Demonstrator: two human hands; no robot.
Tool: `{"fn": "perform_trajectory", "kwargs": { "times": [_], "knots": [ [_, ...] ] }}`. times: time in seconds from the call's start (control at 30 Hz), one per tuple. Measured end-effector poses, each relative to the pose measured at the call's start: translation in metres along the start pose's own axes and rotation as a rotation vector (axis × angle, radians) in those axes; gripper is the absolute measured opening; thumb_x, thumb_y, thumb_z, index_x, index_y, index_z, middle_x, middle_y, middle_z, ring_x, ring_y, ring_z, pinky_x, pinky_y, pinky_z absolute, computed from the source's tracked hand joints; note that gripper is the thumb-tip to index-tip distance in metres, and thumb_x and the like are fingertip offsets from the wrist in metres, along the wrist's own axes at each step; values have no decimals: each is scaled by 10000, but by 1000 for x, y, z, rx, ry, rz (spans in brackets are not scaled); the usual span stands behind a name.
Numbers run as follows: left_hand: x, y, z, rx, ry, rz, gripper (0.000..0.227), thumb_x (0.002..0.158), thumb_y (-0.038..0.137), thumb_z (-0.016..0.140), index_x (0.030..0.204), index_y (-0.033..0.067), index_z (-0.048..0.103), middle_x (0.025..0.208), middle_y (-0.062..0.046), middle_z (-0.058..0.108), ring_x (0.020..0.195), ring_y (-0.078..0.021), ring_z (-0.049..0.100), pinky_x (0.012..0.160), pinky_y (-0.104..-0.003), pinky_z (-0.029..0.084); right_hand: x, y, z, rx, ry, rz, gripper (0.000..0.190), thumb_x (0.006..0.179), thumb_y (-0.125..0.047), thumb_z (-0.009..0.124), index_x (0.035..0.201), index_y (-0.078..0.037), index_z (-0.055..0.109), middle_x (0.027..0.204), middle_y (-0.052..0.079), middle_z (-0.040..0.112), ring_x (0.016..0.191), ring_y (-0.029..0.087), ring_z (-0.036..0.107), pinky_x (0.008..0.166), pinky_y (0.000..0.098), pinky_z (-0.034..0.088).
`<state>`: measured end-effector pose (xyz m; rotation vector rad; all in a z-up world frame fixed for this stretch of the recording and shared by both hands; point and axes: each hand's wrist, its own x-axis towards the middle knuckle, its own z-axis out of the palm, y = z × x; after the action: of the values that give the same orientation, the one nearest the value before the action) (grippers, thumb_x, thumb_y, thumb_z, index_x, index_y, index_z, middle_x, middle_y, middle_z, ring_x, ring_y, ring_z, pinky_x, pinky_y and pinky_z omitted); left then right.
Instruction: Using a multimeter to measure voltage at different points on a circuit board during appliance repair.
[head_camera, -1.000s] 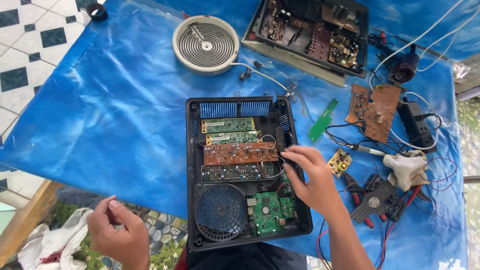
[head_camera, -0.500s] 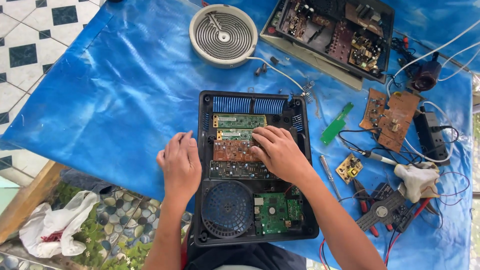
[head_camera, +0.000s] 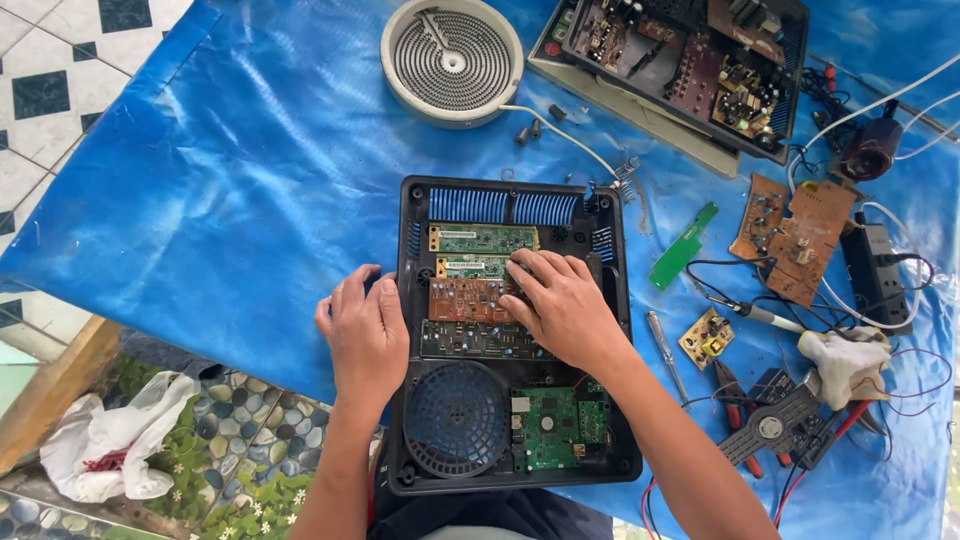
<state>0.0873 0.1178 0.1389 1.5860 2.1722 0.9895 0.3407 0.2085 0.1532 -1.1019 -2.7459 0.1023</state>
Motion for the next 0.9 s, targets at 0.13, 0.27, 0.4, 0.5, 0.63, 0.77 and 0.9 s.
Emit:
{"fn": "perform_trajectory", "kwargs": {
  "times": [0.13,0.27,0.4,0.5,0.63,0.77,0.9],
  "knots": [
    [-1,1,0,-2,18,10,493,1166,320,300,1216,61,717,1296,-144,581,1274,-297,541,1103,-609,243,0,-2,-2,-20,4,3,455,1092,-437,527,1378,-116,677,1403,104,637,1318,292,582,1075,460,409],
    [0,1,0,-5,31,17,487,1167,296,298,1205,57,720,1286,-137,585,1267,-295,548,1102,-599,247,1,-2,-3,-5,-7,19,473,1081,-449,537,1376,-111,686,1410,103,642,1323,290,584,1077,463,414],
    [0,2,-1,-19,31,18,489,1168,291,288,1209,56,715,1285,-145,583,1271,-303,549,1098,-611,244,2,-4,-6,12,-23,32,477,1080,-446,539,1377,-105,692,1410,113,645,1325,294,584,1085,473,412],
    [-1,2,-1,-27,37,21,484,1168,280,288,1204,53,714,1282,-146,583,1271,-304,550,1097,-612,246,1,-5,-5,0,-34,39,483,1080,-451,539,1382,-107,690,1414,113,643,1331,292,584,1091,476,412],
    [0,2,0,-1,32,17,495,1168,295,289,1193,56,722,1285,-138,588,1271,-293,552,1099,-601,250,1,-4,-4,-7,-41,55,487,1075,-463,535,1386,-121,690,1410,103,643,1325,288,586,1102,494,399],
    [-1,4,-4,-20,24,21,487,1168,275,287,1201,41,713,1290,-154,582,1278,-308,546,1099,-610,247,0,-6,-3,-30,-44,68,487,1071,-464,544,1392,-128,691,1414,102,642,1319,287,590,1115,504,390],
    [-1,3,0,-18,48,2,489,1165,284,299,1180,55,731,1281,-146,599,1269,-302,561,1100,-611,245,-1,-7,-3,-45,-50,76,488,1069,-465,545,1399,-133,685,1420,103,634,1321,293,585,1121,521,382]
  ]
}}
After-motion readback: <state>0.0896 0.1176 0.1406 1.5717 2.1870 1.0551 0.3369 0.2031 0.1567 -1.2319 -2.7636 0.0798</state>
